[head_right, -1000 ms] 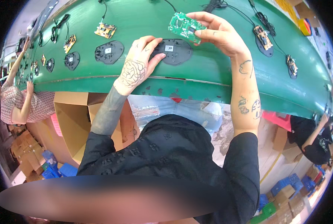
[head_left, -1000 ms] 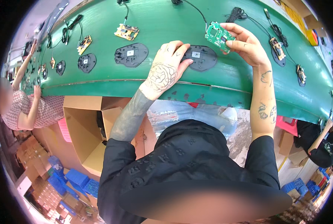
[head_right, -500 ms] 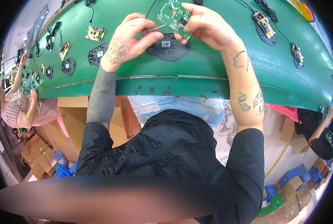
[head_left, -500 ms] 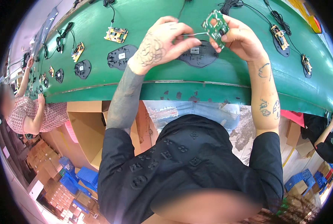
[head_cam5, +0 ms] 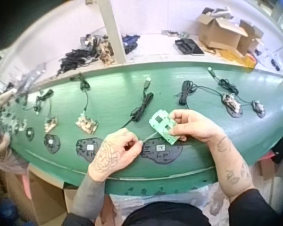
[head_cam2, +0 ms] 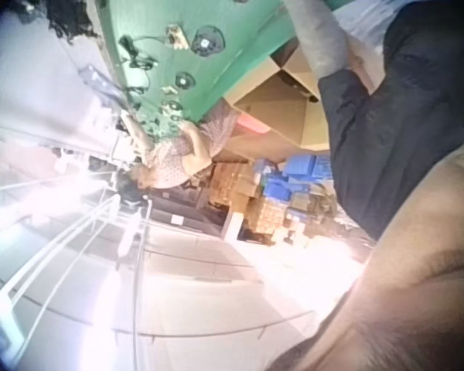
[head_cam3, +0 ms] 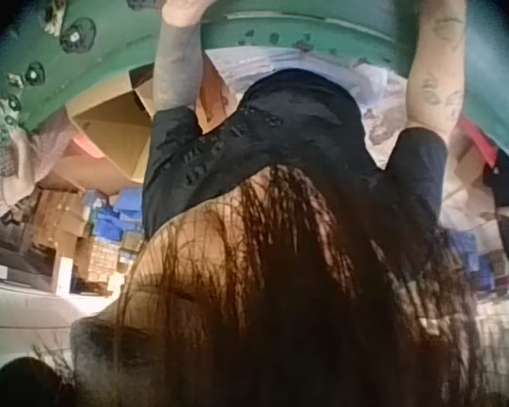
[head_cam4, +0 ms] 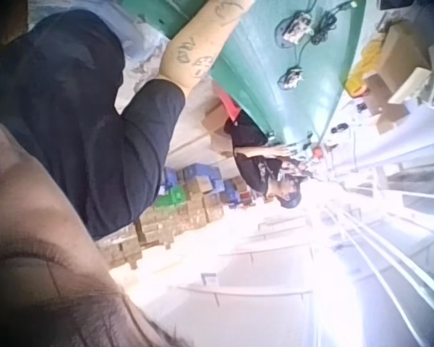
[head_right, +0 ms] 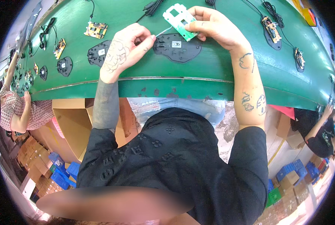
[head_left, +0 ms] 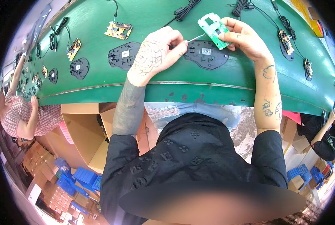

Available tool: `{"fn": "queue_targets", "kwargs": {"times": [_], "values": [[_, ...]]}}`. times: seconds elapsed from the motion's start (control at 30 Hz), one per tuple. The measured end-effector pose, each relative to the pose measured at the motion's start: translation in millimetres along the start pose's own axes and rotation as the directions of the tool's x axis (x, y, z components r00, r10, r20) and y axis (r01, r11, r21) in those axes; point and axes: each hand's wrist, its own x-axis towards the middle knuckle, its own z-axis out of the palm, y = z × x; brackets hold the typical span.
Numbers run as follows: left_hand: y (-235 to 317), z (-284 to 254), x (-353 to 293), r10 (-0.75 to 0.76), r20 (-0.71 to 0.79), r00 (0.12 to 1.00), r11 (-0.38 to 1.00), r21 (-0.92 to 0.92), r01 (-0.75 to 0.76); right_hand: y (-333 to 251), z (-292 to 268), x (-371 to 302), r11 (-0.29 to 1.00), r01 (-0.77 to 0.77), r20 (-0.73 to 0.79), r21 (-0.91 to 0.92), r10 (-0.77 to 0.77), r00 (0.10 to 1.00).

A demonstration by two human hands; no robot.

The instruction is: The person assembles internal components onto a computer mouse base by hand, placing a PCB and a USB cable onto the base, which rests on a factory conveyor belt.

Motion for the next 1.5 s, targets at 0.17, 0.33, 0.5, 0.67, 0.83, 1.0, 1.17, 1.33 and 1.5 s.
{"fn": "queue_targets", "kwargs": {"times": [0.17,0.33,0.5,0.67,0.83,1.0,1.17,1.33,1.5], "values": [[-7.8,12.9,-6.9,0.136,-0.009,0.991,0.968,0.214,-0.131,-5.1,4.9,1.7,0.987,-0.035,-0.025,-0.155,0.032,0.999],[-2.7,19.3,-5.2,0.172,-0.048,0.984,0.918,0.371,-0.143,-1.8,11.7,1.5,0.959,-0.071,-0.137,-0.276,0.034,0.99],[6.7,25.1,2.0,0.168,-0.045,0.985,0.915,0.38,-0.139,-7.0,3.2,-5.3,0.795,-0.134,-0.322,-0.592,-0.08,0.943],[16.0,22.2,21.2,0.112,0.133,0.985,0.88,0.447,-0.16,17.0,0.9,-1.1,0.665,-0.062,-0.346,-0.744,-0.304,0.888],[28.8,46.6,40.8,0.162,0.306,0.938,0.964,0.152,-0.216,24.3,-20.1,-23.4,0.7,-0.074,-0.378,-0.71,-0.29,0.879],[34.9,56.0,45.2,0.114,0.333,0.936,0.983,0.101,-0.156,23.6,-26.8,-31.4,0.678,-0.098,-0.391,-0.729,-0.294,0.872],[38.9,57.0,47.4,0.129,0.317,0.94,0.979,0.113,-0.173,13.6,-35.9,-38.7,0.74,-0.081,-0.346,-0.668,-0.213,0.914],[30.4,66.8,46.0,0.229,0.263,0.937,0.957,0.116,-0.266,10.0,-47.1,-48.5,0.818,0.017,-0.281,-0.576,-0.217,0.935],[32.2,79.0,53.4,0.349,0.242,0.905,0.917,0.112,-0.384,-15.0,-35.7,-93.1,0.697,0.08,-0.238,-0.712,-0.348,0.907]]}}
